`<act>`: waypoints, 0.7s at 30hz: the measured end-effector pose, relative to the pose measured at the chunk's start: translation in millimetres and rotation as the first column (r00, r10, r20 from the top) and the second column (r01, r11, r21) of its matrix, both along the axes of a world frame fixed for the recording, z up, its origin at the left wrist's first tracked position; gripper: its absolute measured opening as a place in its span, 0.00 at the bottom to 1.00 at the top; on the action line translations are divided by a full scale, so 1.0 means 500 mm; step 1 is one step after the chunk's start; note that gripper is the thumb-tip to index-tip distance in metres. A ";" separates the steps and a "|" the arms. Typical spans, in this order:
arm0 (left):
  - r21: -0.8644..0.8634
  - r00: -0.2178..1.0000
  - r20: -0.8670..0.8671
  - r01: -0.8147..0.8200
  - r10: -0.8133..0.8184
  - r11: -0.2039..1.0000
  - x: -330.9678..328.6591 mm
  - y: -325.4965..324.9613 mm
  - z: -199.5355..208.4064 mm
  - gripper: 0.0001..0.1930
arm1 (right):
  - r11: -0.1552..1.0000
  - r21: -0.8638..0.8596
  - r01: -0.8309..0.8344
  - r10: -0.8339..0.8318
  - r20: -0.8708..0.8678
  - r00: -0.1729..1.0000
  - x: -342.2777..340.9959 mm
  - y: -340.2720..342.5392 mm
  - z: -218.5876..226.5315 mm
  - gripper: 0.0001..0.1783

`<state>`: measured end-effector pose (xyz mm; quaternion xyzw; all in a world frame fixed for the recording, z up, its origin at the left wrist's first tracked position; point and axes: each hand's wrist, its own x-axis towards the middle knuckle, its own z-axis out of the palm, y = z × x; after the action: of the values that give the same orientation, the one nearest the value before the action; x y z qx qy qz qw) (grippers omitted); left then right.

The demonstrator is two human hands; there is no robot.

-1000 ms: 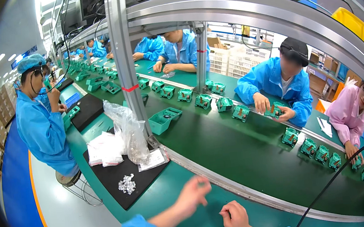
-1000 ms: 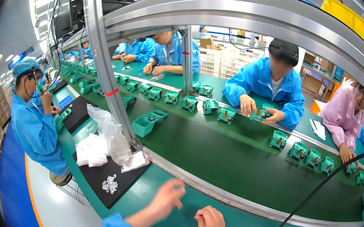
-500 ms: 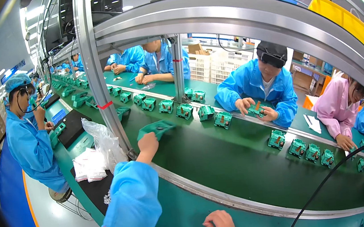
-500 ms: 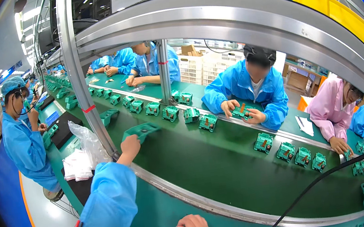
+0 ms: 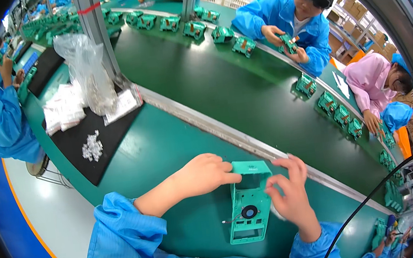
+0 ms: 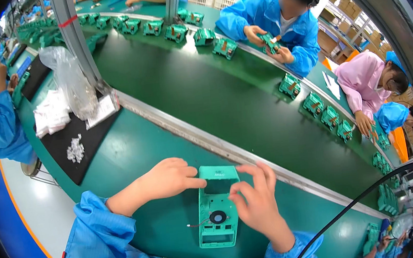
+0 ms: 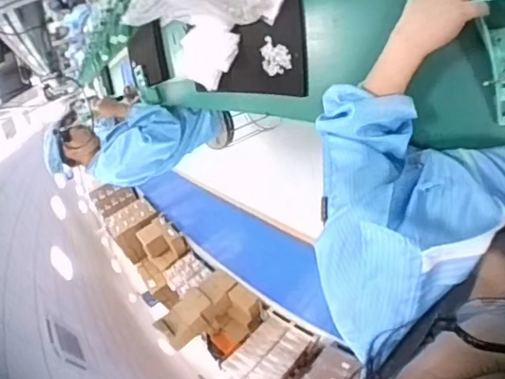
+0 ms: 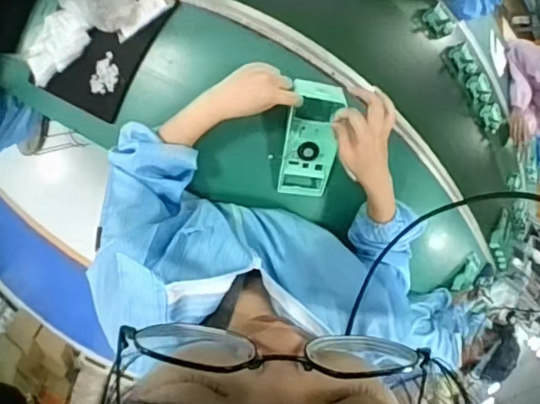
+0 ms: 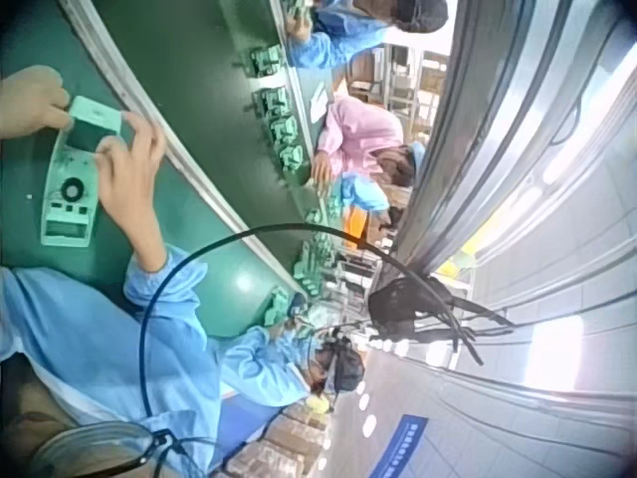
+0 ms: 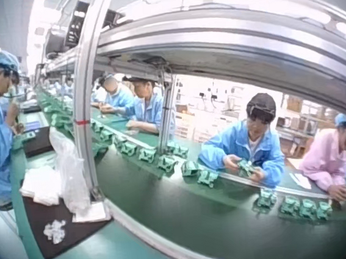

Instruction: The person assembles electronic components and circuit boards into green plastic housings by hand.

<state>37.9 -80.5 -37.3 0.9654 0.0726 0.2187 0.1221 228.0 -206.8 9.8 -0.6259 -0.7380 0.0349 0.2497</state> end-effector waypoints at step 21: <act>0.126 0.978 0.210 -0.026 -0.001 0.992 0.011 -0.033 -0.073 0.06 | 0.822 -0.568 0.044 0.040 0.134 0.990 -0.028 0.011 -0.012 0.04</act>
<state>43.3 -97.1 -73.8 0.9424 0.0511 0.3241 0.0656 213.8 -201.1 3.6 -0.6734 -0.7089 0.2096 -0.0009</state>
